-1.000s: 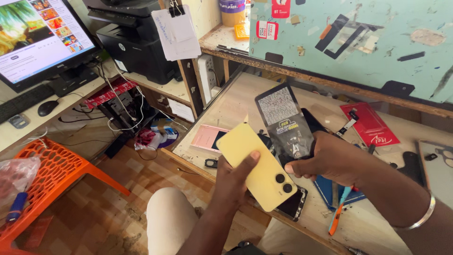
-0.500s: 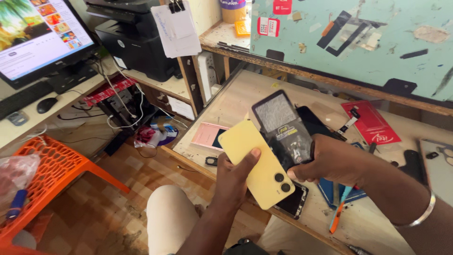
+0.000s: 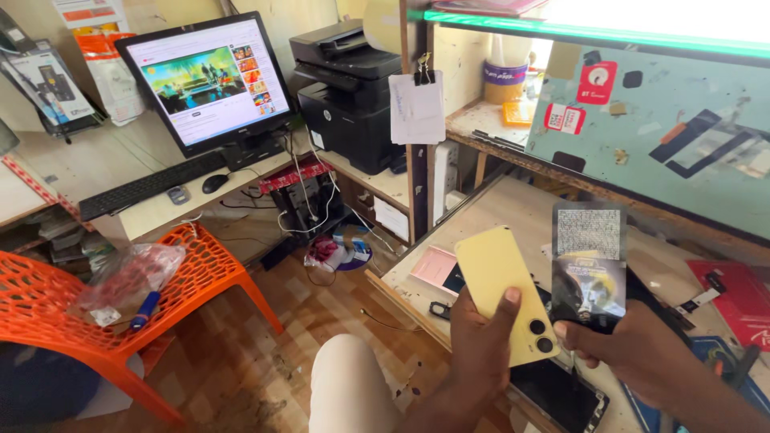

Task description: The person sits at a repair bench holding a yellow smartphone, pries along its edge with a thin tool, removes the back cover, and then uses a screwdriver on the exposed internal components while other phones and repair tools lie on the bench.

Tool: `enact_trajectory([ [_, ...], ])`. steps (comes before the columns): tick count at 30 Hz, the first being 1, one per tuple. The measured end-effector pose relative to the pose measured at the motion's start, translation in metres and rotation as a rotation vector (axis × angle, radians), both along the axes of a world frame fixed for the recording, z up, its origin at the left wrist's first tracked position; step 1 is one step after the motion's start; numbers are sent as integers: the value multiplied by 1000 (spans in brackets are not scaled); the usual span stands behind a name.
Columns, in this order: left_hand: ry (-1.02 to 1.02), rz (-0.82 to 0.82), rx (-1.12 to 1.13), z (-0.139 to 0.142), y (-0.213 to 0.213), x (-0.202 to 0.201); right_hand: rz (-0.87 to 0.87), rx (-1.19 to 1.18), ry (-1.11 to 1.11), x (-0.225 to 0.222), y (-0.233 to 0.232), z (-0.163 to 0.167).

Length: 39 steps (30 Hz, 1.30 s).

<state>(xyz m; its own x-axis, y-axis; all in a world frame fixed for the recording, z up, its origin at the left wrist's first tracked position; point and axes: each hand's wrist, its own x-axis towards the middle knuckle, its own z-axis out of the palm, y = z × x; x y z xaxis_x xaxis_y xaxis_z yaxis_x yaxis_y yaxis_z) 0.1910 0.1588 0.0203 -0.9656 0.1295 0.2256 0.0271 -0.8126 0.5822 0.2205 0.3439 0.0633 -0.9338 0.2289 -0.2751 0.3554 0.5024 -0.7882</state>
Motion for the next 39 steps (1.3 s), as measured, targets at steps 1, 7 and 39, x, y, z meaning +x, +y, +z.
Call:
enact_trajectory([
  [1,26,2,-11,-2,1,-2,-29,145,-85,0,-1,3],
  [7,45,-30,-19,-5,0,-2,-1,64,-22,0,-5,13],
  [39,-24,-28,4,-13,-2,-9,74,72,-20,8,-7,5],
])
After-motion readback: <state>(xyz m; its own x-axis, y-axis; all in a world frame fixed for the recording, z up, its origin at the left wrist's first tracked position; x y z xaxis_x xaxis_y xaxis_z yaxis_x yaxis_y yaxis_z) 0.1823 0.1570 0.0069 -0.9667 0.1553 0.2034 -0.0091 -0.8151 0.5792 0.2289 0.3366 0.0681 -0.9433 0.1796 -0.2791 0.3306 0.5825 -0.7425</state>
